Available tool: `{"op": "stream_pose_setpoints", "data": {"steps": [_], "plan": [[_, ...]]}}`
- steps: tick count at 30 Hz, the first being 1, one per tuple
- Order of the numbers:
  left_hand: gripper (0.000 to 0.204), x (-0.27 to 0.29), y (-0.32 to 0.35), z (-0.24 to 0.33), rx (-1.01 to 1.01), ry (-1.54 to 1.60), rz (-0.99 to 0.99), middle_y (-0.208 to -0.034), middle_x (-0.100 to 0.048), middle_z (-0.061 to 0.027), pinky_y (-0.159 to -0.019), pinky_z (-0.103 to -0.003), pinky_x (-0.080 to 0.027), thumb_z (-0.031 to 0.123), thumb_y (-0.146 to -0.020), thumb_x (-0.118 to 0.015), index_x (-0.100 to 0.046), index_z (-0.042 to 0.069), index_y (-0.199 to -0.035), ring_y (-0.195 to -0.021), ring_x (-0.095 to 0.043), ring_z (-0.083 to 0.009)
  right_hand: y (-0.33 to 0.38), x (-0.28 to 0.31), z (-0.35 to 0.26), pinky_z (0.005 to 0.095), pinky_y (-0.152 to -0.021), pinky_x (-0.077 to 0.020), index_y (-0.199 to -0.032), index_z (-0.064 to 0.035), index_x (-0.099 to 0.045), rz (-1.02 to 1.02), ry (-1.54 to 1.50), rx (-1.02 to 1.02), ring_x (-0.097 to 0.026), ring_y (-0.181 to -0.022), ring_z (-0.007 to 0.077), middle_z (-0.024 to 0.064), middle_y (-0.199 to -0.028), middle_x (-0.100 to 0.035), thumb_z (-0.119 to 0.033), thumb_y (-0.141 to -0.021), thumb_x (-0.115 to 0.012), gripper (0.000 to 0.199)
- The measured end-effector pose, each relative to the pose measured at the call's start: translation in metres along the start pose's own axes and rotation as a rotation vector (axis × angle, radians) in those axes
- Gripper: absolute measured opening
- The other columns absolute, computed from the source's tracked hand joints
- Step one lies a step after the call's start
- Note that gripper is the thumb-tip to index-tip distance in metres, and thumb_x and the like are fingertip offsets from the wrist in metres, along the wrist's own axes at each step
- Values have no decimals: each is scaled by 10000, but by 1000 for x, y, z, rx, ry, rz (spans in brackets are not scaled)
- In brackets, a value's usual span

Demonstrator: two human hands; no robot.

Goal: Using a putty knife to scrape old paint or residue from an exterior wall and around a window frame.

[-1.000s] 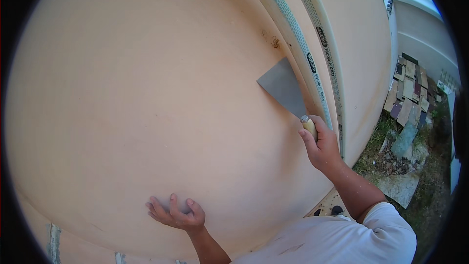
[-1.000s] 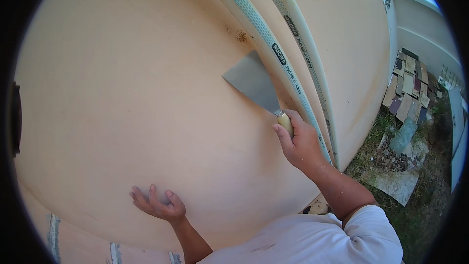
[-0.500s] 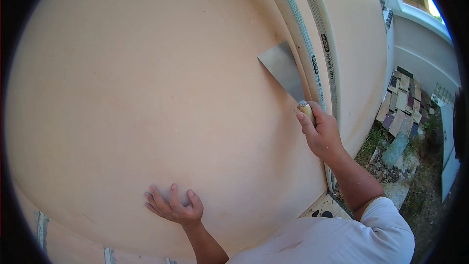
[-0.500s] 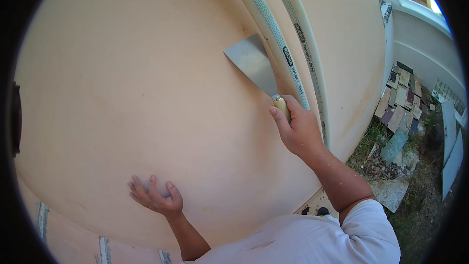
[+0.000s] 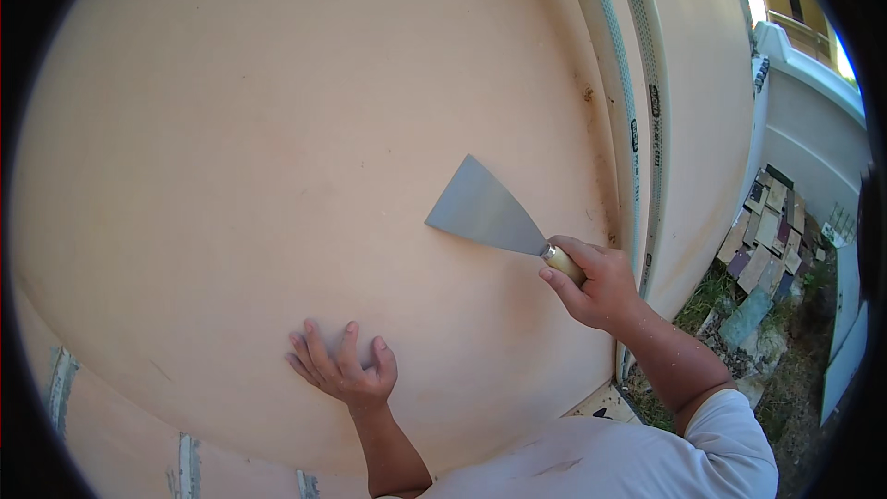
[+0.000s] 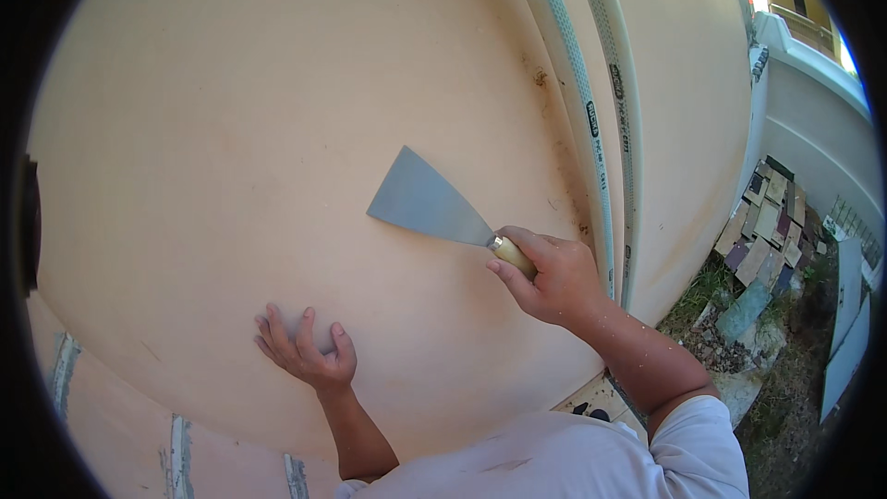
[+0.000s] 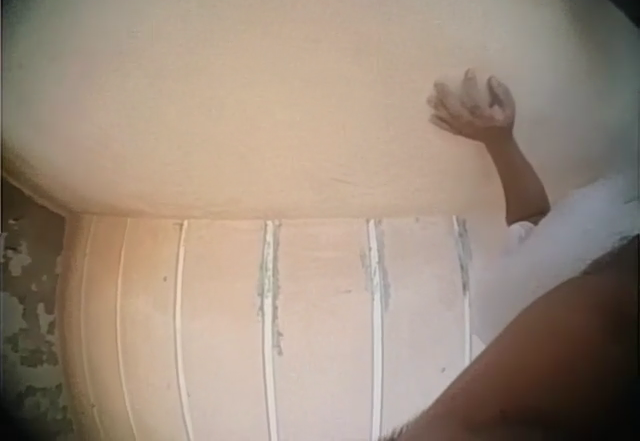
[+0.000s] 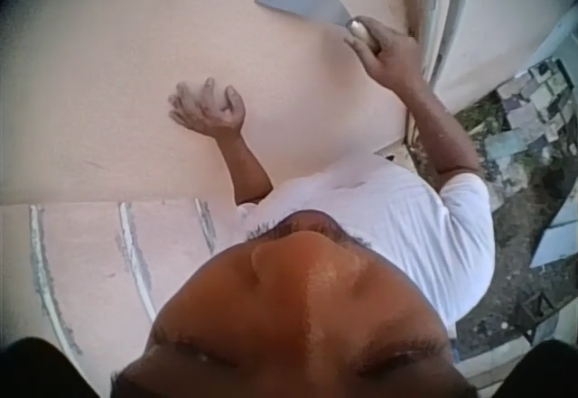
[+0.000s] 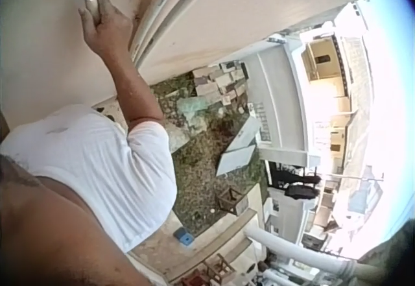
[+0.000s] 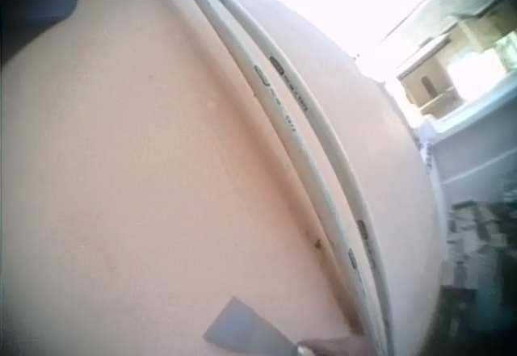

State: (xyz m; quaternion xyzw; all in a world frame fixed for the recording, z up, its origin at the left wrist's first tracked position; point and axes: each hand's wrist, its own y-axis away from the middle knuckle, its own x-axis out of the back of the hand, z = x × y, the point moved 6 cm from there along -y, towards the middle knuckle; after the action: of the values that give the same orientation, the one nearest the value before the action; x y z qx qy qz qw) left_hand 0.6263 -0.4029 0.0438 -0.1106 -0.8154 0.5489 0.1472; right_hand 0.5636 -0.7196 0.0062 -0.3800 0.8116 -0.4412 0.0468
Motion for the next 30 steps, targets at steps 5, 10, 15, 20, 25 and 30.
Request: {"op": "stream_pose_setpoints", "data": {"steps": [5,10,15,20,25,30], "plan": [[297,1,1,-2,-7,-16,5,-1423,-458,-229,-1156,-562,-162,323,-881,-562,-611,151,-1117,-1391,-335,-434,-36,8,-38,360,-637,-538,-1095,-100,-658,15,15,110,-680,-698,298,121,-826,-703,-266,-863,-702,289],[308,3,1,-2,-18,-1,20,-1430,-452,-231,-1156,-558,-169,317,-885,-556,-619,128,-1120,-1394,-333,-427,-28,4,-31,355,-659,-538,-1125,-100,-651,-23,-4,9,-684,-727,293,116,-848,-708,-278,-876,-687,309],[271,3,4,-7,37,-11,19,-1400,-484,-211,-1154,-563,-181,348,-870,-581,-622,188,-1085,-1359,-378,-443,-41,-3,-49,332,-630,-528,-1119,-54,-657,-33,-26,72,-671,-673,290,137,-790,-685,-194,-861,-703,298],[271,2,3,-4,43,20,16,-1401,-483,-216,-1156,-561,-175,347,-865,-588,-624,185,-1079,-1361,-375,-443,-42,-4,-47,361,-650,-536,-1132,-100,-650,-41,-28,41,-682,-716,289,122,-837,-702,-276,-877,-684,312],[274,3,4,-5,61,10,16,-1404,-480,-215,-1158,-566,-162,339,-857,-598,-623,182,-1080,-1365,-368,-442,-44,-6,-51,354,-633,-533,-1139,-103,-650,-18,-22,76,-680,-697,286,120,-821,-700,-267,-873,-688,315],[311,1,2,-1,18,34,8,-1425,-453,-236,-1156,-565,-146,326,-871,-578,-620,118,-1099,-1400,-316,-433,-47,-13,-59,351,-624,-531,-1143,-102,-648,-12,-38,99,-678,-688,290,117,-815,-699,-264,-870,-694,321]]}}
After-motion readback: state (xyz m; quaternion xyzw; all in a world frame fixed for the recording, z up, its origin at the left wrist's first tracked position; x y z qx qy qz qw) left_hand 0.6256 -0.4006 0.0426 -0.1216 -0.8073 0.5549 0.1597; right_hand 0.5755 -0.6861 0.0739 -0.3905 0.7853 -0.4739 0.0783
